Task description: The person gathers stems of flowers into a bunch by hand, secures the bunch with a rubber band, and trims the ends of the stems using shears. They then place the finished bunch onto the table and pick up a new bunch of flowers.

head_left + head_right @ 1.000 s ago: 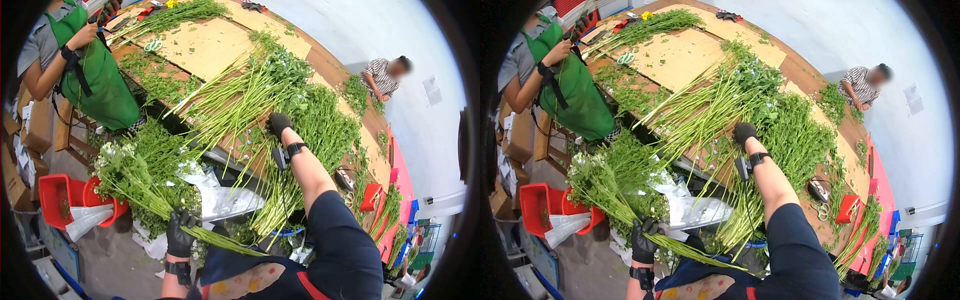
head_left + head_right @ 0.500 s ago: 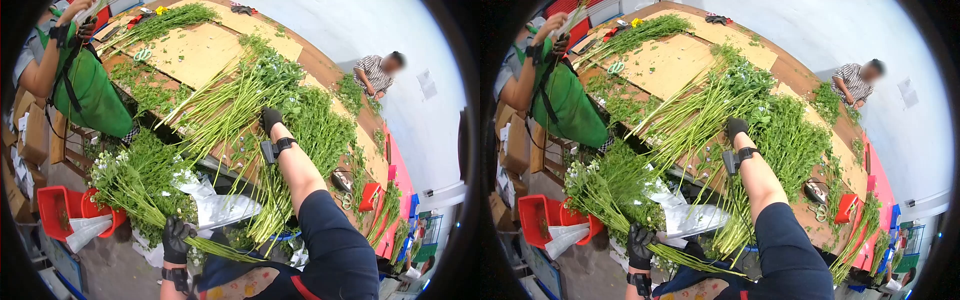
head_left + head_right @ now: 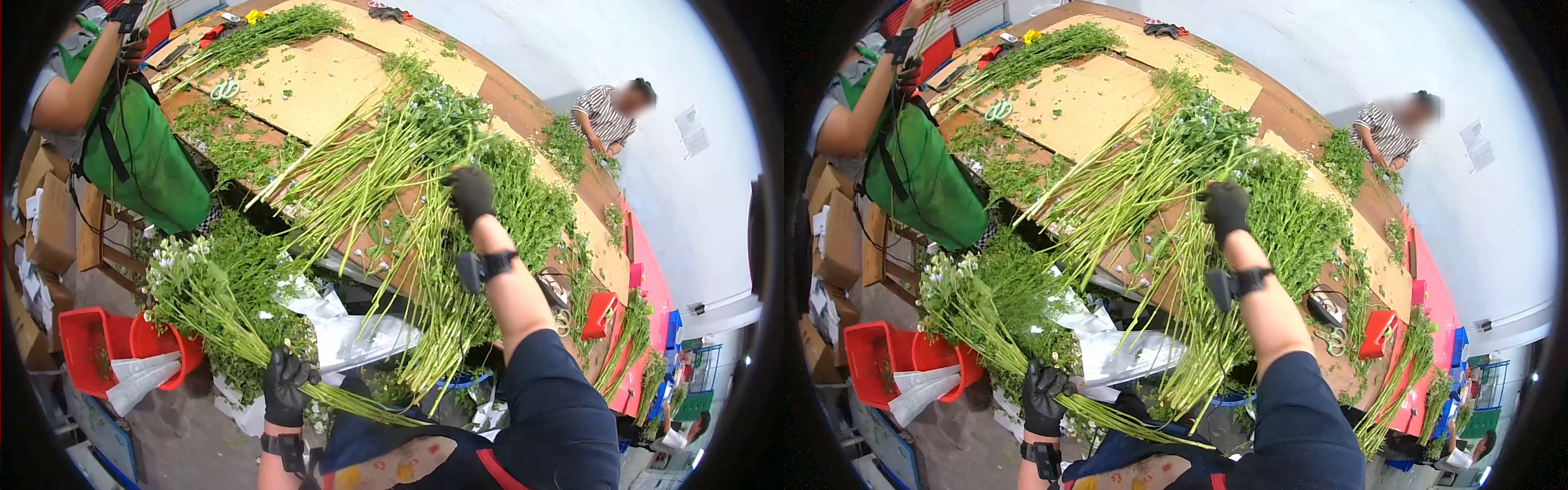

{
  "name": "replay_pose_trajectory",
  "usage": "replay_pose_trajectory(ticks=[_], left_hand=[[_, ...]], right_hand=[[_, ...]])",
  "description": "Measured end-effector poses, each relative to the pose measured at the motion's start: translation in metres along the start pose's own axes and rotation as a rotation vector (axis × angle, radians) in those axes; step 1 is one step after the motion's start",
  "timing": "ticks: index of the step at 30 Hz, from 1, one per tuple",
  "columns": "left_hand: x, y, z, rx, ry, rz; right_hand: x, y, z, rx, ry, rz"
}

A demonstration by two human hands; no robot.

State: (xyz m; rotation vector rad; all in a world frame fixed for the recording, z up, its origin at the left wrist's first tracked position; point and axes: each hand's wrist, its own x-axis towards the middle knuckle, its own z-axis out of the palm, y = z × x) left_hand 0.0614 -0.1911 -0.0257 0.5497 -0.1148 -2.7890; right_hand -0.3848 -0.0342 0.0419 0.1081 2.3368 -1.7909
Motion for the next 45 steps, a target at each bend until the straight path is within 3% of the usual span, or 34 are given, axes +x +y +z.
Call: replay_pose_trajectory(ticks=[1,2,4,5,6,8,11,13,14,16,17,18,19,21,24,25,26,28,30,32,34,38,43,45], left_hand=[[0.002,-0.001,0.001,0.005,-0.001,-0.004],[0.005,-0.003,0.005,0.003,-0.002,-0.01],[0.008,-0.01,0.013,0.005,0.005,-0.041],[0.01,-0.012,0.015,-0.018,0.0,-0.077],[0.014,-0.015,0.017,-0.008,-0.016,-0.09],[0.013,-0.023,0.021,0.013,-0.038,-0.124],[0.011,-0.034,0.039,0.027,-0.04,-0.178],[0.011,-0.044,0.052,0.043,-0.07,-0.201],[0.01,-0.05,0.057,0.037,-0.067,-0.2],[0.004,-0.064,0.066,0.044,-0.056,-0.223],[0.002,-0.07,0.066,0.054,-0.13,-0.249],[0.004,-0.076,0.062,0.056,-0.206,-0.262],[0.004,-0.085,0.058,0.049,-0.276,-0.264],[0.002,-0.103,0.056,0.051,-0.272,-0.295],[-0.016,-0.127,0.078,0.055,-0.204,-0.347],[-0.018,-0.135,0.081,0.065,-0.274,-0.362],[-0.021,-0.145,0.081,0.068,-0.338,-0.373],[-0.03,-0.16,0.086,0.08,-0.281,-0.408],[-0.044,-0.178,0.101,0.149,-0.275,-0.385],[-0.051,-0.189,0.104,0.152,-0.309,-0.416],[-0.056,-0.203,0.097,0.156,-0.328,-0.395],[-0.065,-0.224,0.093,0.175,-0.36,-0.415],[-0.072,-0.226,0.089,0.188,-0.329,-0.431],[-0.074,-0.22,0.087,0.193,-0.303,-0.383]], right_hand=[[-0.033,-0.032,-0.017,0.189,-0.057,-0.048],[-0.03,-0.022,-0.036,0.118,-0.046,-0.086],[0.016,0.035,-0.088,-0.363,-0.168,-0.077],[0.03,0.055,-0.119,-0.465,-0.185,-0.557],[0.016,0.038,-0.131,-0.441,-0.195,-0.567],[-0.011,0.007,-0.154,-0.224,-0.21,-0.393],[-0.004,0.027,-0.209,-0.69,-0.249,-0.522],[-0.073,-0.035,-0.198,-0.369,-0.09,-0.052],[-0.09,-0.034,-0.202,-0.263,-0.117,-0.258],[-0.076,0.008,-0.243,-0.672,-0.088,-0.172],[-0.079,0.029,-0.259,-0.898,-0.055,-0.247],[-0.088,0.036,-0.265,-0.65,-0.073,-0.293],[-0.099,0.037,-0.282,-0.394,-0.156,-0.158],[-0.169,-0.021,-0.276,0.025,-0.259,0.039],[-0.187,-0.005,-0.32,-0.272,-0.048,-0.001],[-0.19,-0.002,-0.336,-0.069,-0.094,-0.113],[-0.205,-0.018,-0.35,0.028,-0.143,-0.063],[-0.216,-0.022,-0.372,-0.13,0.023,-0.117],[-0.218,-0.009,-0.398,-0.633,0.047,-0.136],[-0.231,-0.018,-0.406,-0.264,0.072,-0.327],[-0.256,-0.054,-0.406,-0.051,-0.056,-0.322],[-0.22,-0.039,-0.396,0.017,-0.11,-0.402],[-0.218,-0.106,-0.32,-0.056,-0.062,-0.676],[-0.16,-0.094,-0.306,-0.074,-0.208,-0.29]])
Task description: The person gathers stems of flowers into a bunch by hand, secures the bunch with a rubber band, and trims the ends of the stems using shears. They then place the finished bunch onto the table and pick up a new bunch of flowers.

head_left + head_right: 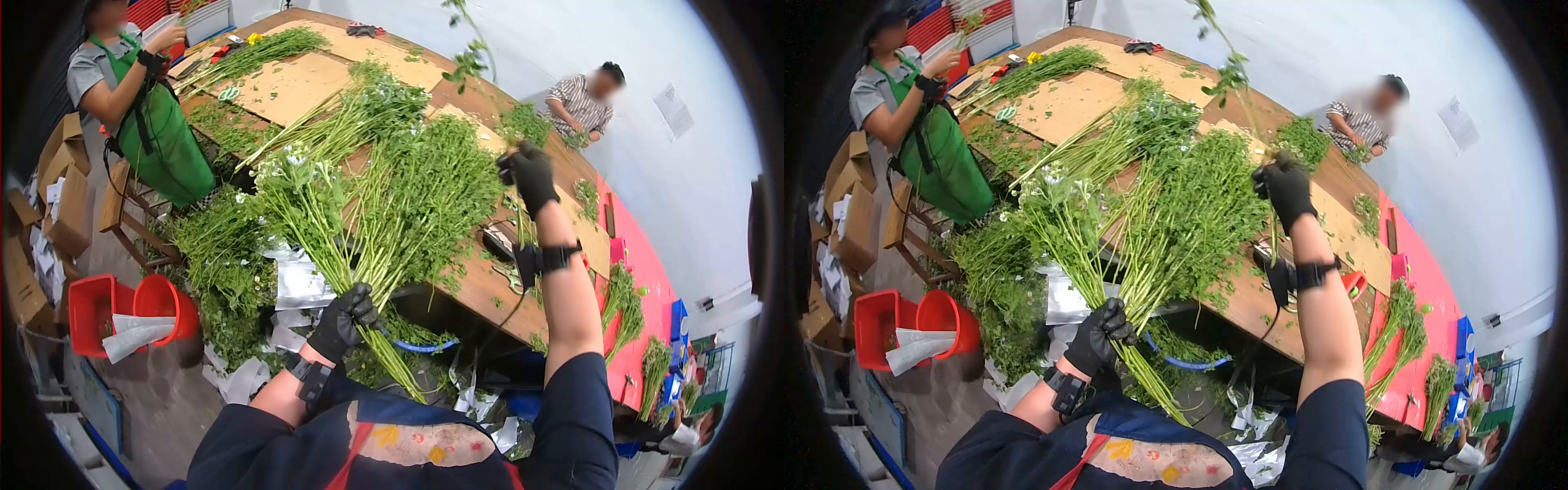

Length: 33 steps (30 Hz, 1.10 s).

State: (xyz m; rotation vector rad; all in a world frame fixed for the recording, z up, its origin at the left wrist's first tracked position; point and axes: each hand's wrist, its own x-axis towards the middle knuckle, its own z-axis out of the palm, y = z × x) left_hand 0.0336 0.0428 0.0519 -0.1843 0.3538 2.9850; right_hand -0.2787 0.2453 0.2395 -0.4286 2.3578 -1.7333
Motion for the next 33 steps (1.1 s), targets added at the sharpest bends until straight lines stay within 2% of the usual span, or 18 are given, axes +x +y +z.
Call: replay_pose_trajectory(ticks=[2,4,5,7,8,11,12,15,17,18,19,21,23,26,27,29,31,33], left_hand=[[-0.001,0.008,-0.012,-0.077,-0.03,-0.008],[-0.005,0.017,-0.028,-0.079,-0.007,0.035],[-0.006,0.023,-0.038,-0.069,-0.001,0.055],[-0.009,0.039,-0.042,-0.082,0.03,0.093],[-0.009,0.046,-0.043,-0.086,0.046,0.104],[0.0,0.066,-0.051,-0.142,0.019,0.121],[0.005,0.07,-0.056,-0.144,-0.027,0.119],[0.022,0.082,-0.04,-0.16,0.02,0.08],[0.034,0.083,-0.025,-0.158,-0.072,0.066],[0.04,0.083,-0.016,-0.084,-0.008,0.048],[0.045,0.081,-0.008,-0.011,0.06,0.032],[0.053,0.071,0.004,0.015,0.115,0.021],[0.06,0.058,0.017,-0.019,-0.012,-0.021],[0.064,0.029,0.033,0.098,0.042,-0.066],[0.064,0.018,0.036,0.144,0.063,-0.082],[0.067,0.002,0.04,0.083,-0.145,-0.229],[0.065,-0.021,0.057,0.137,-0.113,-0.176],[0.06,-0.041,0.088,0.092,0.033,-0.222]], right_hand=[[0.051,0.044,0.008,-0.061,-0.134,0.304],[0.065,0.081,0.03,-0.242,-0.251,0.398],[0.066,0.093,0.039,-0.197,-0.259,0.451],[0.07,0.128,0.053,0.262,0.003,0.62],[0.083,0.161,0.046,0.396,-0.056,0.586],[0.045,0.103,0.075,0.291,0.136,0.29],[0.036,0.091,0.078,0.272,0.147,0.215],[-0.011,0.045,0.089,0.159,0.125,0.032],[-0.05,0.029,0.094,0.124,0.085,-0.031],[-0.069,0.023,0.095,0.007,0.062,-0.079],[-0.088,0.023,0.096,-0.109,0.037,-0.126],[-0.128,0.041,0.111,0.111,0.035,-0.144],[-0.164,0.073,0.12,0.053,0.069,-0.018],[-0.198,0.086,0.122,0.124,-0.064,0.101],[-0.203,0.09,0.117,-0.066,-0.076,0.033],[-0.214,0.083,0.102,-0.322,-0.076,-0.221],[-0.23,0.087,0.084,-0.295,-0.116,-0.178],[-0.238,0.102,0.061,-0.412,-0.107,-0.375]])
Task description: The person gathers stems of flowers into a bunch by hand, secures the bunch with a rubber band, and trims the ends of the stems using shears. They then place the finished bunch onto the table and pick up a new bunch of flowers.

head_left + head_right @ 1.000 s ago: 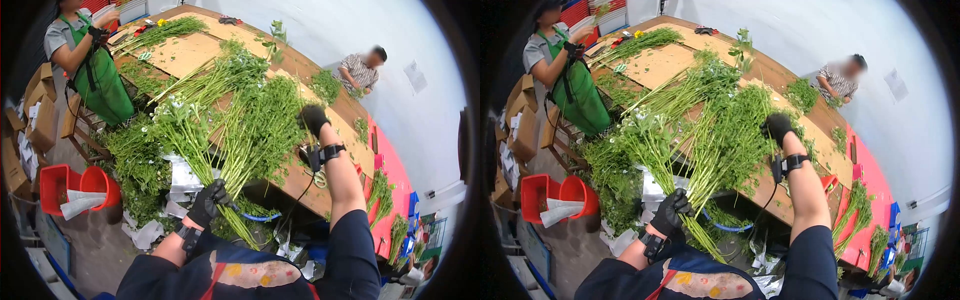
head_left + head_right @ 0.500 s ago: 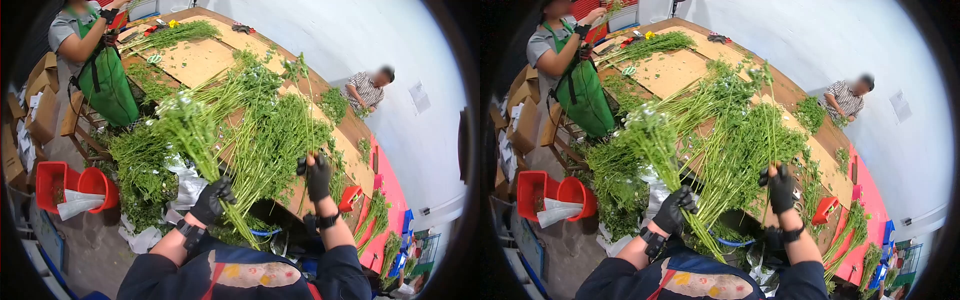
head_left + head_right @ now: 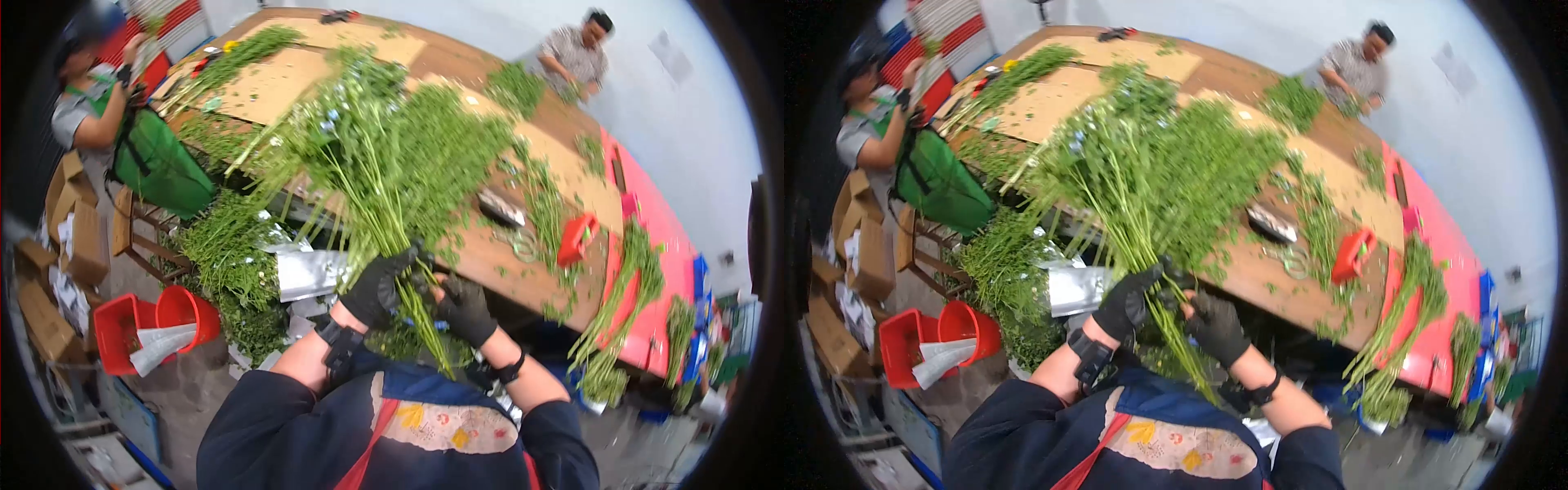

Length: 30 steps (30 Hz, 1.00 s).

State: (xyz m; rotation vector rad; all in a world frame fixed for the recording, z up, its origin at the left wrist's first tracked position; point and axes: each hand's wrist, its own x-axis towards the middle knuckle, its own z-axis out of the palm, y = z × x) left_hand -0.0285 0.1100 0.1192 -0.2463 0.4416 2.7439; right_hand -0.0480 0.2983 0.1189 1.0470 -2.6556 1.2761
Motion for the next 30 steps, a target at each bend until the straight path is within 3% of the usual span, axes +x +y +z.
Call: replay_pose_trajectory(ticks=[1,2,4,5,6,8,9,12,13,17,20,21,24,25,28,30], left_hand=[[0.003,-0.007,0.012,0.04,0.016,-0.041],[0.01,-0.016,0.017,0.077,0.036,-0.091],[0.026,-0.041,0.013,0.132,0.094,-0.063],[0.04,-0.053,0.007,0.1,0.012,-0.064],[0.053,-0.065,0.004,0.063,-0.077,-0.055],[0.062,-0.085,0.022,0.036,-0.164,-0.084],[0.063,-0.097,0.032,0.039,-0.169,-0.09],[0.066,-0.135,0.058,0.097,-0.078,-0.1],[0.067,-0.142,0.06,0.098,-0.132,-0.111],[0.068,-0.177,0.079,0.157,-0.086,-0.152],[0.072,-0.199,0.086,0.185,-0.121,-0.169],[0.073,-0.207,0.091,0.166,-0.05,-0.185],[0.082,-0.231,0.096,0.156,0.003,-0.22],[0.086,-0.235,0.094,0.16,-0.133,-0.219],[0.1,-0.243,0.091,0.193,-0.285,-0.232],[0.1,-0.248,0.107,0.672,-0.198,-0.034]], right_hand=[[-0.015,0.014,-0.007,0.344,-0.101,0.245],[-0.02,0.012,-0.023,0.658,-0.14,0.364],[-0.034,0.018,-0.063,0.691,-0.229,0.471],[-0.048,0.027,-0.08,0.843,-0.298,0.608],[-0.058,0.028,-0.099,0.682,-0.363,0.627],[-0.089,0.036,-0.118,0.703,-0.403,0.581],[-0.102,0.028,-0.131,0.765,-0.379,0.686],[-0.142,0.033,-0.154,0.593,-0.295,0.641],[-0.153,0.034,-0.156,0.496,-0.239,0.604],[-0.195,0.035,-0.169,0.497,-0.153,0.651],[-0.222,0.053,-0.157,0.229,0.017,0.428],[-0.227,0.051,-0.149,0.434,0.135,0.527],[-0.229,0.04,-0.128,0.191,0.445,0.428],[-0.23,0.048,-0.125,0.173,0.41,0.44],[-0.231,0.041,-0.142,0.119,0.301,0.537],[-0.229,0.043,-0.155,0.025,0.235,0.569]])
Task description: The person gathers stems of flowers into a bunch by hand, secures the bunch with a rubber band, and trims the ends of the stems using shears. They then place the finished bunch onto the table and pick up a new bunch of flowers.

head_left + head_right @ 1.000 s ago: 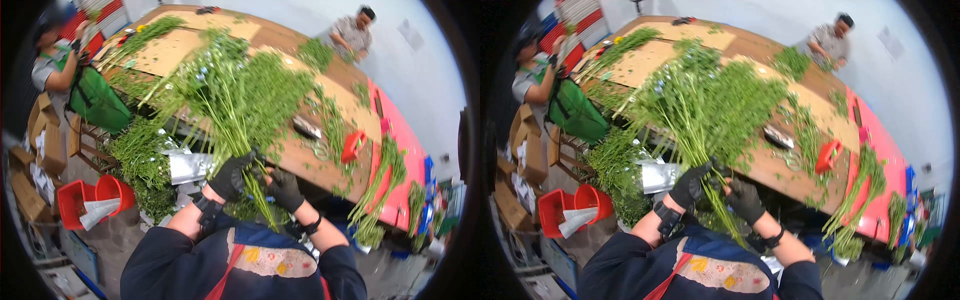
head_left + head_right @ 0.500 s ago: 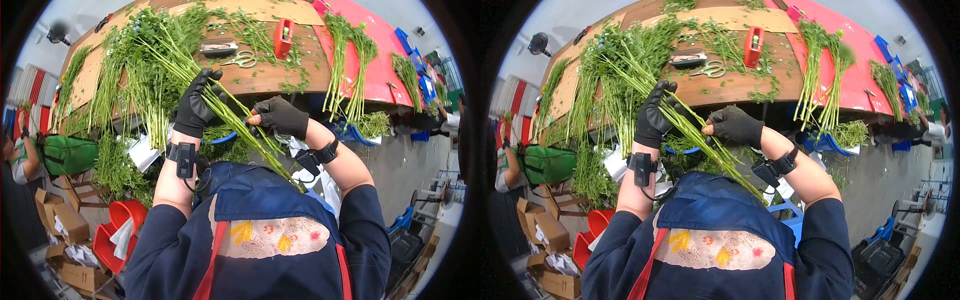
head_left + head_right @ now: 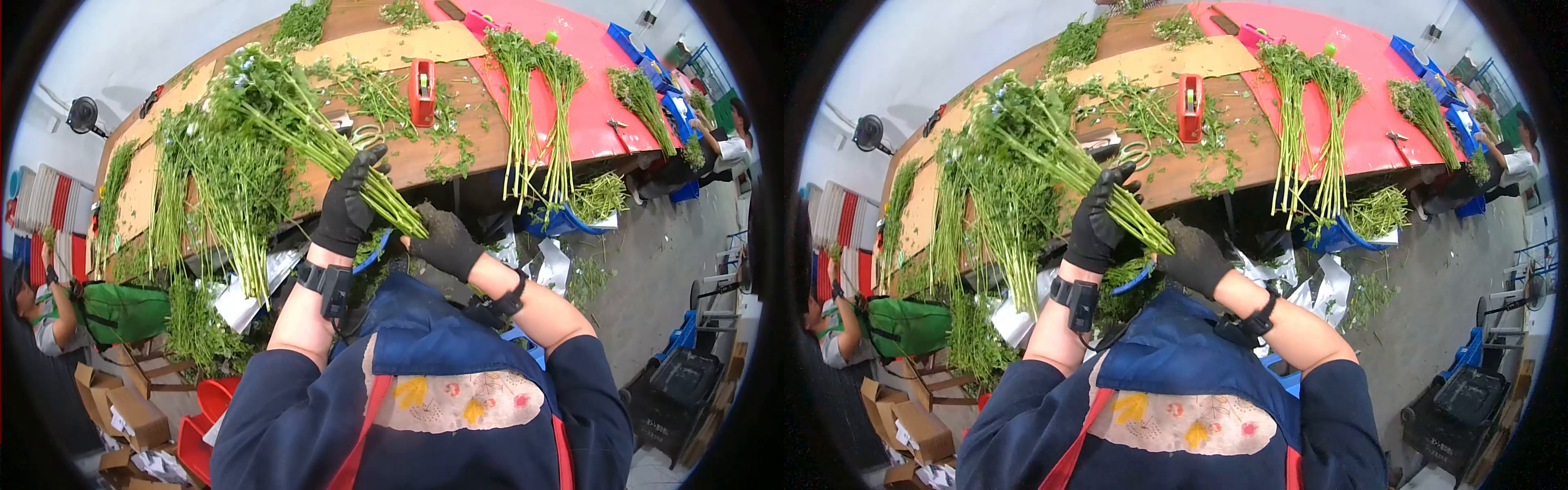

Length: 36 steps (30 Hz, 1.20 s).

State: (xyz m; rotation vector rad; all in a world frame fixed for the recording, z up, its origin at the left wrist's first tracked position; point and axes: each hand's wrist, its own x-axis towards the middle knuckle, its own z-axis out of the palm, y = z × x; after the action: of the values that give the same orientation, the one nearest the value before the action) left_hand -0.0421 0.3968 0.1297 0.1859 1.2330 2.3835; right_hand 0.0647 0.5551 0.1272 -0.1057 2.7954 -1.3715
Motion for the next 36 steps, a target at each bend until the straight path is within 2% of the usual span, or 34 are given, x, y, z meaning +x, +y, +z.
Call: replay_pose_trajectory(ticks=[2,4,6,7,8,10,13,14,15,16,17,19,20,21,22,23,24,26,27,28,30,32,33,34,35,36], left_hand=[[0.017,-0.007,-0.015,0.152,-0.108,0.091],[0.019,0.004,-0.01,0.063,-0.214,-0.052],[0.03,0.037,-0.007,1.629,-0.394,-0.058],[0.025,0.04,0.005,1.234,-0.271,0.084],[0.019,0.056,0.018,1.281,-0.292,-0.048],[0.026,0.065,0.021,1.808,-0.385,0.708],[0.07,0.097,0.064,1.97,-0.477,1.253],[0.097,0.091,0.052,2.0,-0.546,1.233],[0.124,0.084,0.039,2.027,-0.617,1.211],[0.146,0.078,0.017,2.087,-0.728,1.067],[0.159,0.077,0.012,2.081,-0.759,1.08],[0.184,0.086,0.005,2.104,-0.803,0.951],[0.197,0.089,0.0,2.111,-0.825,0.88],[0.213,0.095,-0.01,2.053,-0.81,0.906],[0.227,0.1,-0.023,2.019,-0.745,0.935],[0.239,0.108,-0.035,2.059,-0.695,0.864],[0.248,0.113,-0.044,2.098,-0.642,0.788],[0.259,0.112,-0.061,2.114,-0.55,0.731],[0.263,0.11,-0.068,2.126,-0.499,0.703],[0.26,0.102,-0.062,2.099,-0.52,0.699],[0.259,0.064,-0.059,2.025,-0.538,0.682],[0.251,0.03,-0.034,2.007,-0.557,0.656],[0.254,0.009,-0.028,2.003,-0.569,0.599],[0.259,-0.012,-0.024,1.996,-0.583,0.545],[0.262,-0.025,-0.019,2.008,-0.602,0.461],[0.266,-0.037,-0.015,2.017,-0.623,0.377]], right_hand=[[0.005,0.004,-0.01,-0.054,0.038,-0.013],[0.015,0.006,-0.022,-0.092,0.056,-0.018],[0.03,0.011,-0.036,-0.119,0.085,-0.012],[0.04,0.017,-0.042,-0.132,0.049,0.017],[0.051,0.023,-0.047,-0.141,0.012,0.048],[0.07,0.019,-0.059,-0.138,-0.012,0.073],[0.091,0.009,-0.055,-0.081,-0.002,0.03],[0.097,0.018,-0.043,-0.086,0.025,-0.189],[0.108,0.01,-0.049,-0.064,-0.072,-0.036],[0.117,0.002,-0.056,-0.038,-0.169,0.116],[0.123,0.012,-0.058,-0.077,-0.095,0.004],[0.124,0.041,-0.065,-0.157,0.043,-0.223],[0.119,0.033,-0.1,-0.162,-0.148,-0.132],[0.108,0.052,-0.112,-0.319,-0.012,-0.287],[0.1,0.042,-0.15,-0.394,-0.147,-0.258],[0.085,0.055,-0.174,-0.384,-0.148,-0.244],[0.064,0.045,-0.2,-0.418,-0.04,-0.234],[0.028,0.049,-0.235,-0.699,0.092,-0.168],[0.014,0.046,-0.244,-0.732,0.062,0.008],[0.007,0.04,-0.242,-0.718,0.074,0.17],[0.016,0.031,-0.22,-0.416,0.083,0.204],[0.052,0.017,-0.192,-0.217,0.066,0.148],[0.078,0.013,-0.18,-0.321,0.09,0.03],[0.104,0.022,-0.167,-0.289,0.078,0.054],[0.13,0.045,-0.151,-0.288,0.154,0.017],[0.163,0.072,-0.139,-0.377,0.142,0.04]])
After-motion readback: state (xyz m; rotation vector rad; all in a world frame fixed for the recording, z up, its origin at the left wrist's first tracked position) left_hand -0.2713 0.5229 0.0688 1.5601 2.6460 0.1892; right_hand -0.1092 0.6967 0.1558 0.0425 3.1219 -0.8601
